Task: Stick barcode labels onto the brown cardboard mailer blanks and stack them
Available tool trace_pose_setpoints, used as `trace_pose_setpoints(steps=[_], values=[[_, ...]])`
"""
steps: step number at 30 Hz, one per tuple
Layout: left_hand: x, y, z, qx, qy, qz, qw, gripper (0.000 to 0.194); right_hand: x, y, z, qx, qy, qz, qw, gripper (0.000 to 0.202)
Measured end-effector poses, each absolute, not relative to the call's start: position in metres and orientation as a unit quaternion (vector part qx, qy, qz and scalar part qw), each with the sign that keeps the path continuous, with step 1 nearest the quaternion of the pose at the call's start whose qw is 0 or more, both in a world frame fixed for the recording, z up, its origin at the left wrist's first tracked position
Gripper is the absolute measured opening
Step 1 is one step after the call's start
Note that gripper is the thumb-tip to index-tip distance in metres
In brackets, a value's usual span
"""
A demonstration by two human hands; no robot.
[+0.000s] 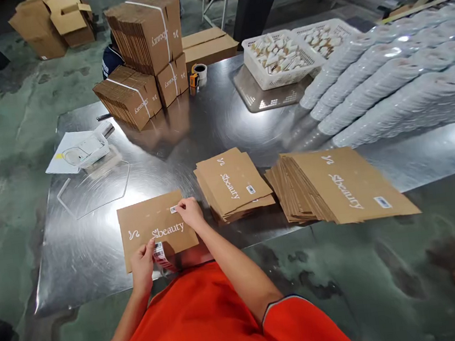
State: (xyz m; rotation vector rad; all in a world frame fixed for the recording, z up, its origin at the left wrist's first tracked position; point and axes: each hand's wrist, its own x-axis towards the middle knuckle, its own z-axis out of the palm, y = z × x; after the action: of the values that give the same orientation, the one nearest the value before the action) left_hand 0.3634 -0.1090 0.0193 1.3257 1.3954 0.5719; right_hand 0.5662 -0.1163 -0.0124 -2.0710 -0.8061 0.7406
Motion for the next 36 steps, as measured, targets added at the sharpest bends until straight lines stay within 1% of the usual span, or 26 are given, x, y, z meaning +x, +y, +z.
trace_pose_setpoints(steps=[4,7,10,13,16,20,21,23,25,27,28,30,32,34,36], values=[[0.364,-0.108,0.019,0.553,0.589,0.241,0.538,0.058,0.560,-0.117,-0.007,-0.832,-0.310,0.278,0.366,0.013],[0.365,-0.109,0.018,0.550,0.590,0.240,0.540,0.059,0.555,-0.117,0.001,-0.861,-0.334,0.238,0.302,0.015],[0.364,-0.109,0.018,0.549,0.591,0.238,0.541,0.060,0.553,-0.114,0.008,-0.878,-0.355,0.217,0.237,0.023],[0.364,-0.108,0.019,0.548,0.592,0.235,0.542,0.058,0.555,-0.112,0.008,-0.891,-0.328,0.222,0.220,0.030],[0.366,-0.108,0.020,0.549,0.589,0.237,0.544,0.055,0.560,-0.113,-0.001,-0.887,-0.305,0.226,0.265,0.030],[0.368,-0.109,0.023,0.547,0.580,0.237,0.555,0.053,0.572,-0.123,-0.017,-0.829,-0.307,0.261,0.388,0.016],[0.367,-0.108,0.026,0.546,0.576,0.235,0.561,0.052,0.575,-0.127,-0.020,-0.814,-0.304,0.270,0.415,0.016],[0.361,-0.106,0.033,0.559,0.568,0.236,0.556,0.048,0.577,-0.135,-0.025,-0.797,-0.293,0.273,0.452,0.027],[0.354,-0.101,0.040,0.596,0.571,0.267,0.498,0.041,0.575,-0.142,-0.026,-0.804,-0.279,0.260,0.457,0.035],[0.346,-0.094,0.043,0.637,0.582,0.302,0.405,0.036,0.566,-0.147,-0.024,-0.822,-0.277,0.243,0.434,0.035],[0.343,-0.091,0.041,0.648,0.589,0.308,0.372,0.037,0.560,-0.148,-0.022,-0.832,-0.281,0.236,0.416,0.033],[0.338,-0.085,0.034,0.655,0.601,0.290,0.355,0.042,0.547,-0.149,-0.015,-0.846,-0.293,0.215,0.390,0.030],[0.335,-0.082,0.028,0.652,0.605,0.272,0.367,0.042,0.537,-0.150,-0.003,-0.845,-0.294,0.187,0.406,0.030],[0.334,-0.084,0.029,0.632,0.616,0.286,0.374,0.041,0.531,-0.152,0.013,-0.812,-0.286,0.199,0.469,0.032],[0.335,-0.089,0.042,0.593,0.630,0.327,0.381,0.039,0.535,-0.156,0.032,-0.739,-0.287,0.259,0.553,0.032]])
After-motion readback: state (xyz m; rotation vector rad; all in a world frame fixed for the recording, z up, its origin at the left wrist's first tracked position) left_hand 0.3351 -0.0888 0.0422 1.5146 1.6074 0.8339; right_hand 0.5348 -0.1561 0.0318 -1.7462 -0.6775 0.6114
